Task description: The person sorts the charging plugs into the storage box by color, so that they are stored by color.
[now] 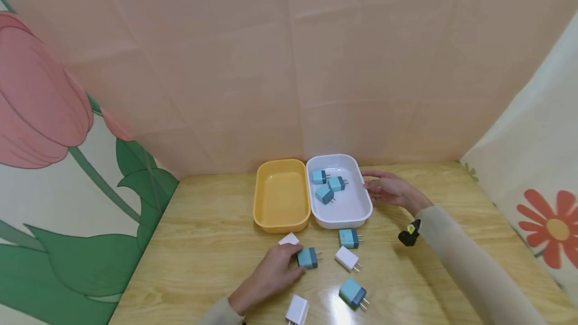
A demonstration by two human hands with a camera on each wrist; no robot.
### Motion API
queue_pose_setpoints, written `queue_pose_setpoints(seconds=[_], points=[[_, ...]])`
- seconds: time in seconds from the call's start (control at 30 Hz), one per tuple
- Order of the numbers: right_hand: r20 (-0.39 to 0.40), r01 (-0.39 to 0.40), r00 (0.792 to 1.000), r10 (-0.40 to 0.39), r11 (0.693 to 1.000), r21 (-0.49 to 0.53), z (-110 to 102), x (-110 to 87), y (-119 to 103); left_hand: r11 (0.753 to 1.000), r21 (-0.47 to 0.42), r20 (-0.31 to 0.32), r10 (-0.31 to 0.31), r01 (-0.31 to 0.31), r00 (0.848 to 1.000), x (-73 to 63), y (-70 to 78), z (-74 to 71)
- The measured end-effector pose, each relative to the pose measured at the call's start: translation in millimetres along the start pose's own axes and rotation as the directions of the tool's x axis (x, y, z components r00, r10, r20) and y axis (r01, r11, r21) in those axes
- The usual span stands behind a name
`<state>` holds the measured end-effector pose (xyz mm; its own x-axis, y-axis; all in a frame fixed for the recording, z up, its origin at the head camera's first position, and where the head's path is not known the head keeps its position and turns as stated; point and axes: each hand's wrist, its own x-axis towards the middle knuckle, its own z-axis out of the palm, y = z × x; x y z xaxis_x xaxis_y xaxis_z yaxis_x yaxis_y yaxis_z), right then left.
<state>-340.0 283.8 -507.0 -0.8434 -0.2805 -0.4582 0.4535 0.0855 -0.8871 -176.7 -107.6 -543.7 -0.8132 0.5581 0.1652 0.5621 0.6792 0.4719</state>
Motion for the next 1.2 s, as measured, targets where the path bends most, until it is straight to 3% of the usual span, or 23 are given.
queue_pose_setpoints(seconds=[0.53, 0.8, 1.03, 1.2], points=[[0.000, 0.002, 1.000, -0.002, 1.000, -0.003, -0.5, 1.2, -0.4, 0.999, 0.042, 0.009, 0.034, -0.034, 0.999, 2.1, 2.8, 3.6], [-0.020, -0.007, 1.000, 0.007, 1.000, -0.010, 0.1, -0.7, 0.1, 0.999, 0.037, 0.078, -0.006, 0.004, 0.997, 2.6, 3.7, 3.1], [-0.023, -0.008, 1.000, 0.008, 1.000, -0.010, 1.2, -1.6, -0.5, 1.000, 0.025, 0.084, 0.014, -0.016, 0.996, 3.5, -0.3, 1.5], [-0.018, -0.004, 1.000, 0.004, 1.000, -0.003, 1.0, -0.5, -1.4, 1.000, 0.004, 0.105, -0.011, 0.011, 0.994, 5.2, -0.6, -1.2]])
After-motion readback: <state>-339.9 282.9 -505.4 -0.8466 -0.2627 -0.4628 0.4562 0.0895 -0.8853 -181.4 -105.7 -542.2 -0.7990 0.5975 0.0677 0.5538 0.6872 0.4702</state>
